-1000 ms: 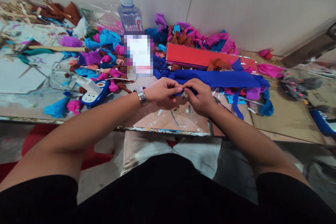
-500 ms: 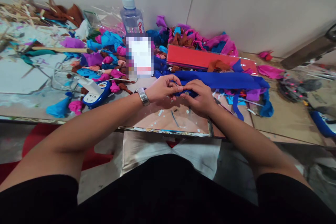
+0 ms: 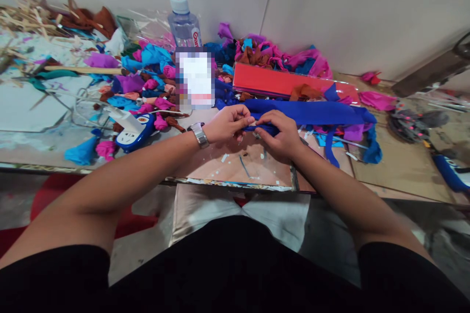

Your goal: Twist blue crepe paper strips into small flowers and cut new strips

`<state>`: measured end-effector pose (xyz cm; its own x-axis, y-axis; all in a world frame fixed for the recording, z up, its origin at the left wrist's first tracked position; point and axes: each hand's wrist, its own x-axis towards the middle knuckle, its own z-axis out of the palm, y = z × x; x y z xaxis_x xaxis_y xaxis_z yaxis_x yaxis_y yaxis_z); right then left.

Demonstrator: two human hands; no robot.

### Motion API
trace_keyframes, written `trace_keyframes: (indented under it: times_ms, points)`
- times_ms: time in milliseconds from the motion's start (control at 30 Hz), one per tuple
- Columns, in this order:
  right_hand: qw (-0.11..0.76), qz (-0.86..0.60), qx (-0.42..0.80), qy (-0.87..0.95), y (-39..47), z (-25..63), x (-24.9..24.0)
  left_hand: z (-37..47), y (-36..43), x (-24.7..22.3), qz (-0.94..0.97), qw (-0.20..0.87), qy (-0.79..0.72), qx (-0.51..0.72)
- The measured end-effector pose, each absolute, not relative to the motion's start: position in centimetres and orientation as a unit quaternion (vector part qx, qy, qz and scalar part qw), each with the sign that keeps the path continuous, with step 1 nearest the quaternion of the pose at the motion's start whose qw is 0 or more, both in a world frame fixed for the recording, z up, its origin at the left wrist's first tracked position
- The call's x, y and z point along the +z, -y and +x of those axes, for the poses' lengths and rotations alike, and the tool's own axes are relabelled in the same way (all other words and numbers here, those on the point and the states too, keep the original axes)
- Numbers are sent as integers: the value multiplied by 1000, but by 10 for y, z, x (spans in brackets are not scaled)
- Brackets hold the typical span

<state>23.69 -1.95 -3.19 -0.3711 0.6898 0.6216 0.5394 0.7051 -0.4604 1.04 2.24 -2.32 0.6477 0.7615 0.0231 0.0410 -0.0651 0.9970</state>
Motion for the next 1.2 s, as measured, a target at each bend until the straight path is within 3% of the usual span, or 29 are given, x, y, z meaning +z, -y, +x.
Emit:
trace_keyframes:
  times_ms: [567, 1000, 1200]
  points:
    - [374, -340, 108, 856, 26, 232, -34, 17, -17, -36, 686, 626, -248, 276]
    - [445, -382, 73, 807, 22, 236, -34, 11, -20, -25, 689, 597, -275, 304]
    - [440, -390, 65, 807, 21, 236, -34, 12, -21, -24, 687, 586, -285, 322]
